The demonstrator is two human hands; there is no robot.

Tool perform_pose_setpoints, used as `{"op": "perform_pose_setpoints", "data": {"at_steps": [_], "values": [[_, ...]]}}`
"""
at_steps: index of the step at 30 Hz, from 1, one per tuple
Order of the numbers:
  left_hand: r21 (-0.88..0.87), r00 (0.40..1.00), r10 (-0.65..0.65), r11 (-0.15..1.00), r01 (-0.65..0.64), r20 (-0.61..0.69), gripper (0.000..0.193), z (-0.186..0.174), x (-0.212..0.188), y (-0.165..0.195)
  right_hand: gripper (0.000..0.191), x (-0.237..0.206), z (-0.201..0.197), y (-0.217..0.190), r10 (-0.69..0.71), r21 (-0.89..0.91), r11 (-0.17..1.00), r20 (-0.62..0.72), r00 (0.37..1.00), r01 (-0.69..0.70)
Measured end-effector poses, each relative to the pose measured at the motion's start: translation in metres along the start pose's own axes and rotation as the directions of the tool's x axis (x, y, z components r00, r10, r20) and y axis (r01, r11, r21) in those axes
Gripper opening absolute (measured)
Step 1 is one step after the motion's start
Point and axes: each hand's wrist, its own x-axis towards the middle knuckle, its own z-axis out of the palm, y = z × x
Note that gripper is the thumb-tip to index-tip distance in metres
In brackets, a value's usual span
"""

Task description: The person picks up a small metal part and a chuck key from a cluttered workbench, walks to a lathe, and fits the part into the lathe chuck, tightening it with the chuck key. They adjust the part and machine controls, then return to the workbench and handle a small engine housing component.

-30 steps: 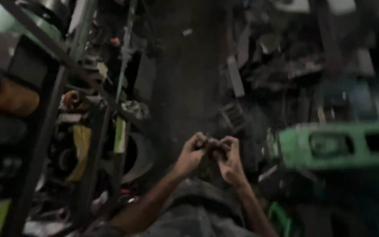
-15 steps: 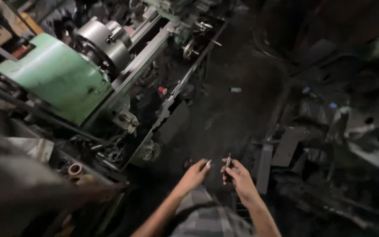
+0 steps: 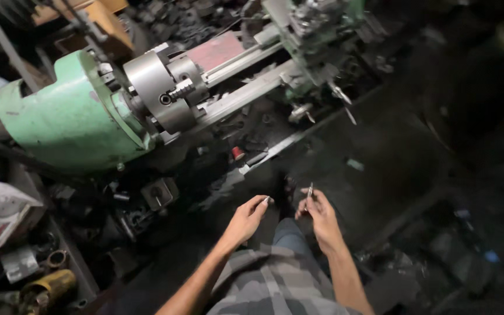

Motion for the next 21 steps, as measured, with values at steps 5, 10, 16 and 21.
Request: {"op": "perform_pose_setpoints", "data": {"at_steps": [5, 10, 16, 21], "values": [[0.147, 0.978, 0.177, 0.976, -0.160, -0.109, 0.033, -0.002, 0.046, 0.055, 0.021, 0.169, -0.017, -0.030, 0.049, -0.211, 0.977, 0.354, 0.934, 0.028], [-0.127, 0.887, -0.078, 0.992, 0.023, -0.455, 0.031, 0.045, 0.101, 0.110, 0.012, 0.314, 0.007, -0.094, -0.097, -0.502, 0.771, 0.515, 0.852, 0.391], [-0.233, 0.836, -0.133, 0.972, 0.006, -0.532, 0.030, 0.069, 0.124, 0.132, 0.021, 0.420, 0.088, -0.100, -0.376, -0.403, 0.497, 0.698, 0.609, 0.769], [-0.249, 0.812, -0.195, 0.966, 0.064, -0.550, 0.031, 0.056, 0.111, 0.126, 0.020, 0.447, 0.116, -0.058, -0.285, -0.452, 0.423, 0.756, 0.589, 0.785]]}}
